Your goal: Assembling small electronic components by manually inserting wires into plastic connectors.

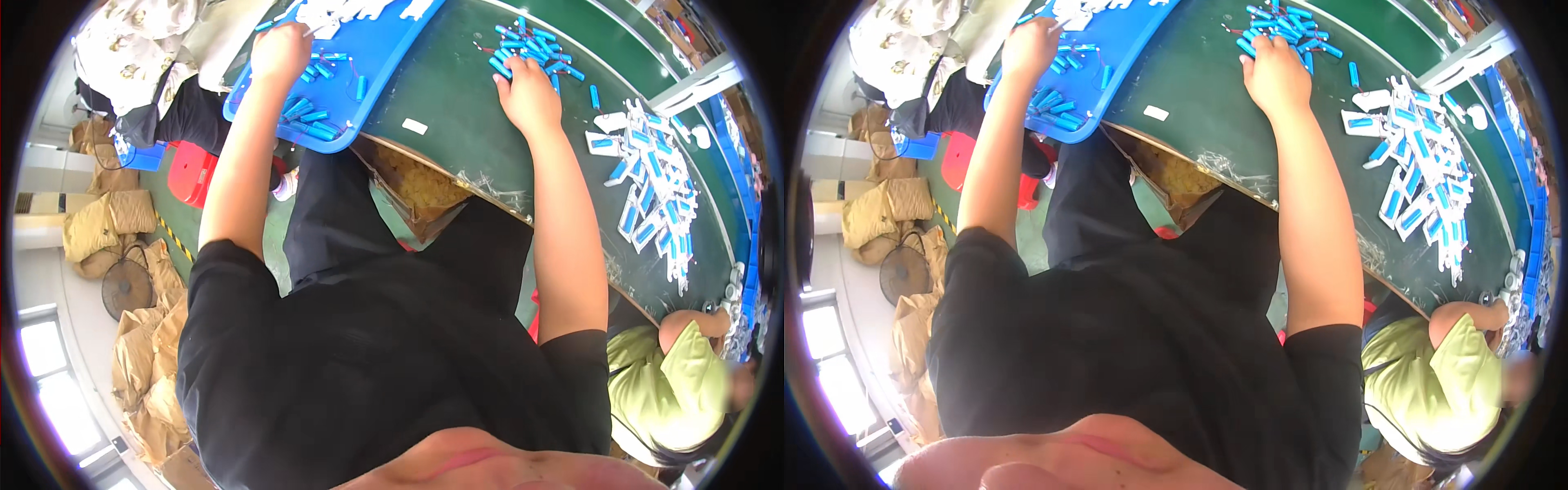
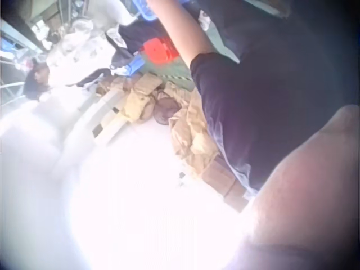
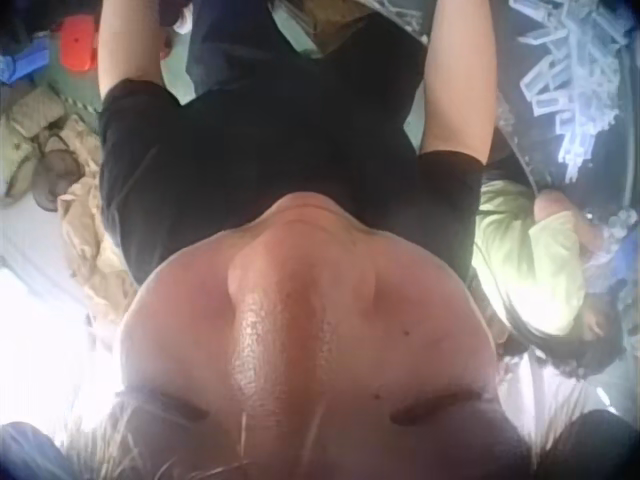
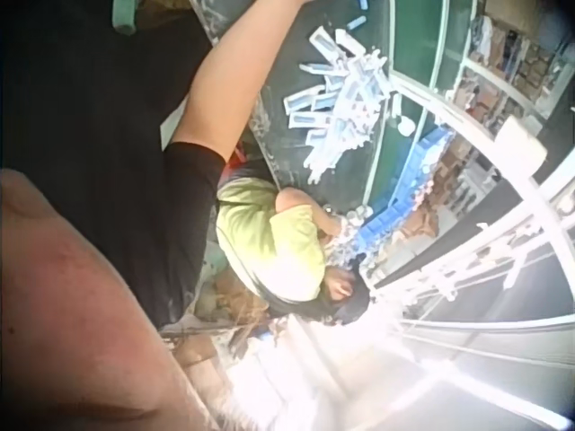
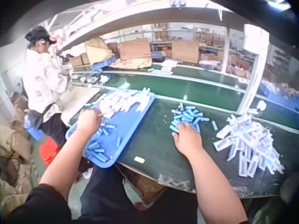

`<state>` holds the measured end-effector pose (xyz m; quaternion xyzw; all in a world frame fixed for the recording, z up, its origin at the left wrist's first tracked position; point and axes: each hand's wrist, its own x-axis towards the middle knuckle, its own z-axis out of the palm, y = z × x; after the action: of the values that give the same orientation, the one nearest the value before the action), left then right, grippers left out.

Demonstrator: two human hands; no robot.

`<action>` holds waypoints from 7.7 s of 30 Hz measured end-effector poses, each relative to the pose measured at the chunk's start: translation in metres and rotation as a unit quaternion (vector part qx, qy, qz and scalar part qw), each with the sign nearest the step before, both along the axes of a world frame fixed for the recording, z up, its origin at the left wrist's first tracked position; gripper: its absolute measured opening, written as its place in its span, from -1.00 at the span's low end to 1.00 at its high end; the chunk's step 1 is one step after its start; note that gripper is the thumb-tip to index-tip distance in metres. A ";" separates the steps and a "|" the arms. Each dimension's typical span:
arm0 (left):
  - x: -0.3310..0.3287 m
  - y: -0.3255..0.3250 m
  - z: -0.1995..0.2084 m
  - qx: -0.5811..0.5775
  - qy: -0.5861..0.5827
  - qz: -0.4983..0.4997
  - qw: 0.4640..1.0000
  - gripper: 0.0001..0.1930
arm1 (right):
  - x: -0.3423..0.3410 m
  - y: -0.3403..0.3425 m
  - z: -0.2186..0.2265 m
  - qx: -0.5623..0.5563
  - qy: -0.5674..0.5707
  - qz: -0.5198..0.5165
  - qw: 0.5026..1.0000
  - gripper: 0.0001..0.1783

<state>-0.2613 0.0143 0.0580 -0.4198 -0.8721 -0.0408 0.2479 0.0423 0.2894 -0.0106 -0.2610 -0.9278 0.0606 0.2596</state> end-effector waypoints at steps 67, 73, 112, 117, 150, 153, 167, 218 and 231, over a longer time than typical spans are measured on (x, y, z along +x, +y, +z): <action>0.186 0.056 -0.033 -0.039 -0.153 -0.369 0.916 -0.83 | 0.027 -0.024 0.057 -0.168 -0.065 0.215 0.960 -0.60; 0.194 0.047 -0.019 0.146 -0.244 -0.311 0.907 -0.86 | 0.028 -0.026 0.062 -0.266 -0.047 0.228 0.936 -0.66; 0.212 0.018 -0.240 -0.352 -0.431 -0.114 0.823 -0.66 | 0.117 0.114 0.040 0.110 0.282 -0.371 0.878 -0.42; 0.219 0.017 -0.229 -0.346 -0.383 -0.138 0.845 -0.69 | 0.102 0.090 0.055 0.175 0.335 -0.260 0.888 -0.66; -0.055 0.056 -0.060 0.032 -0.069 -0.042 0.996 -0.80 | 0.026 0.041 0.025 -0.082 0.146 0.013 0.986 -0.80; 0.018 0.074 -0.015 -0.068 -0.040 0.077 0.994 -0.79 | 0.037 0.036 0.031 -0.164 0.263 0.039 0.950 -0.80; 0.194 0.019 -0.026 0.062 -0.006 -0.403 0.913 -0.77 | 0.034 0.038 0.043 -0.484 0.200 0.352 0.776 -0.54; 0.230 0.044 -0.025 -0.051 -0.145 -0.309 0.939 -0.92 | -0.006 -0.004 0.018 -0.519 0.233 0.635 0.523 -0.60; 0.206 0.058 -0.050 0.039 -0.099 -0.381 0.919 -0.82 | 0.029 -0.011 0.049 -0.545 0.137 0.342 0.754 -0.61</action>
<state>-0.0556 0.0725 0.0076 -0.7041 -0.6643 -0.2071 0.1418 0.0710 0.2779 0.0381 -0.0129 -0.7197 0.6754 0.1602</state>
